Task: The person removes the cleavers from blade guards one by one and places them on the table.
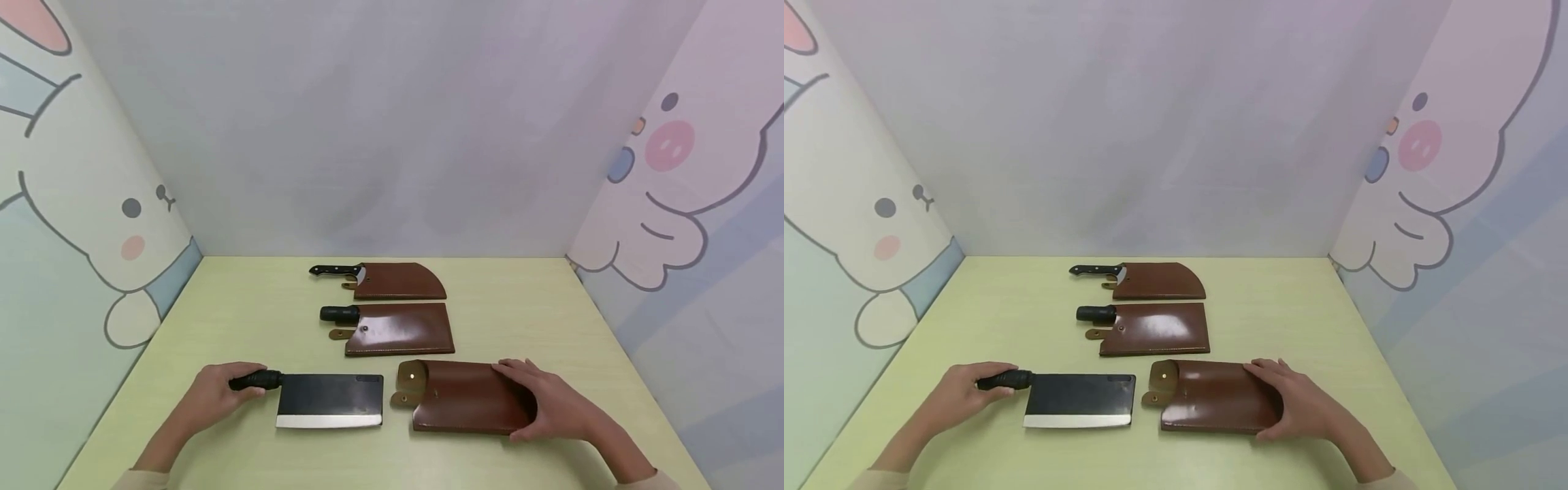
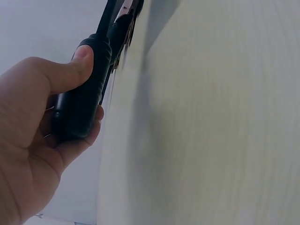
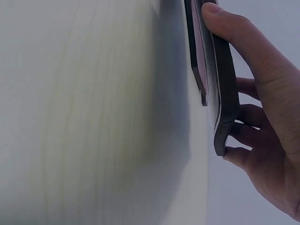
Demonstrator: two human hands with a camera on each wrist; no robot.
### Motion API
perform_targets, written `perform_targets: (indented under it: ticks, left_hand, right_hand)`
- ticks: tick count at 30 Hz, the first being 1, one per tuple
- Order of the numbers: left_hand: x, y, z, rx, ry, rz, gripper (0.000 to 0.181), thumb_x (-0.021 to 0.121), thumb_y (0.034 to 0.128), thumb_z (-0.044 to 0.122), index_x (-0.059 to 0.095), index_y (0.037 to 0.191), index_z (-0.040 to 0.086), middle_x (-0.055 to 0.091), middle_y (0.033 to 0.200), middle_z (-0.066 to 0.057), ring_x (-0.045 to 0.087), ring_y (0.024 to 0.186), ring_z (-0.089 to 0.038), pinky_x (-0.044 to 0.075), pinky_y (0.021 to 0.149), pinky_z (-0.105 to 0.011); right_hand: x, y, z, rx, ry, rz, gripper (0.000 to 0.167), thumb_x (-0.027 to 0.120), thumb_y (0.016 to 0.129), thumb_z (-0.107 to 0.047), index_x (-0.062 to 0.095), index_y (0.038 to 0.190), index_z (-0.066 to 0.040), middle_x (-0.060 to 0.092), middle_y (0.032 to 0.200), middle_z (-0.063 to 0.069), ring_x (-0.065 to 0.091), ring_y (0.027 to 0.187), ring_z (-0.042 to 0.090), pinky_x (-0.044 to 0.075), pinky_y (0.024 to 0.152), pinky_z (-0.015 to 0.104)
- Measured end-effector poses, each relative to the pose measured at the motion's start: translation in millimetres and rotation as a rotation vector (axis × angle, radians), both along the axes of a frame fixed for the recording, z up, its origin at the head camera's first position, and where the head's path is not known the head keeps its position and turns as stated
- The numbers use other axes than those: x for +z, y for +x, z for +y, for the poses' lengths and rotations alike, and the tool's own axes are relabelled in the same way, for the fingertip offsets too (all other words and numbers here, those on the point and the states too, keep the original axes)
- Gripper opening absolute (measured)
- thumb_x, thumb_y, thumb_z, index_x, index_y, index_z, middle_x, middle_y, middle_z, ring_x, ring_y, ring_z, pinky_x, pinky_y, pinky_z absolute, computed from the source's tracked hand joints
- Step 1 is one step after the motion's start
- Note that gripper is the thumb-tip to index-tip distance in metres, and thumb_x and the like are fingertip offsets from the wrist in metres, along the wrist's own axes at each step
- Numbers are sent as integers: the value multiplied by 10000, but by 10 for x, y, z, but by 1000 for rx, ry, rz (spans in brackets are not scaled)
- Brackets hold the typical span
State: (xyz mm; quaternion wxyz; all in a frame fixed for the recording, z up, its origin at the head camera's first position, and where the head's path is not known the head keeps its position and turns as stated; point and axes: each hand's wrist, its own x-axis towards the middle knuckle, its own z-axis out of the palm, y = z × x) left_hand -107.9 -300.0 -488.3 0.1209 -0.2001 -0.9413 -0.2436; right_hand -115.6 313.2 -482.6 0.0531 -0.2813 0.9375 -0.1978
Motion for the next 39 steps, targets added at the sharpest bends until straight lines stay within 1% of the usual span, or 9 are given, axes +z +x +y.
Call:
perform_targets:
  ticks: [7,13,17,20,23,25,31,35,39]
  left_hand:
    - [-94,0,-50,12,-13,-23,355,910,749,290,803,1063,163,782,1004,41,726,907,-112,578,739,-355]
    - [-99,-7,-54,19,-12,-33,357,909,751,292,802,1068,166,781,1011,40,729,917,-125,582,751,-363]
    - [-86,-5,-41,17,-15,-34,369,913,744,287,802,1071,156,782,1014,32,734,920,-141,585,752,-364]
    - [-71,-2,-28,30,-22,-66,378,908,754,296,800,1087,153,781,1035,18,746,938,-204,587,774,-397]
    - [-61,10,-17,57,-27,-132,389,897,771,315,796,1109,153,776,1070,-1,743,983,-279,581,821,-458]
    - [-61,18,-13,73,-35,-158,402,895,771,331,794,1119,155,771,1074,3,731,995,-288,571,837,-477]
    - [-111,13,-28,64,-56,-144,425,907,741,365,797,1106,177,736,1024,84,660,932,-171,546,811,-432]
    - [-142,14,-35,76,-67,-210,433,900,749,373,794,1121,177,727,1035,87,643,939,-160,539,832,-443]
    - [-138,16,-30,75,-76,-247,455,888,767,386,782,1149,162,724,1058,68,640,965,-175,533,853,-465]
  right_hand:
    - [-56,42,28,-13,-21,-16,1100,835,638,-751,470,1537,-231,509,1498,53,489,1309,576,523,903,632]
    - [-108,64,25,7,-30,-7,1095,837,643,-744,464,1539,-236,516,1490,69,496,1273,613,513,903,660]
    - [-121,68,22,0,-36,-18,1105,839,635,-748,465,1540,-234,503,1501,78,480,1281,625,502,915,673]
    - [-127,65,23,-16,-36,-45,1124,837,628,-755,460,1545,-226,476,1529,89,445,1305,639,482,932,688]
    - [-140,61,23,-25,-29,-73,1149,841,617,-757,451,1551,-212,450,1553,107,414,1321,653,465,942,703]
    - [-151,60,24,-27,-17,-84,1166,840,612,-761,442,1556,-203,436,1563,115,403,1328,654,461,939,709]
    - [-164,69,22,-31,20,-95,1212,835,583,-782,426,1562,-197,413,1583,112,407,1373,585,471,922,697]
    - [-117,79,4,-30,45,-80,1228,817,559,-809,433,1559,-209,400,1603,97,406,1429,470,483,932,664]
    - [-46,56,-8,-21,44,-50,1129,802,634,-782,459,1544,-209,395,1606,111,442,1416,428,504,913,635]
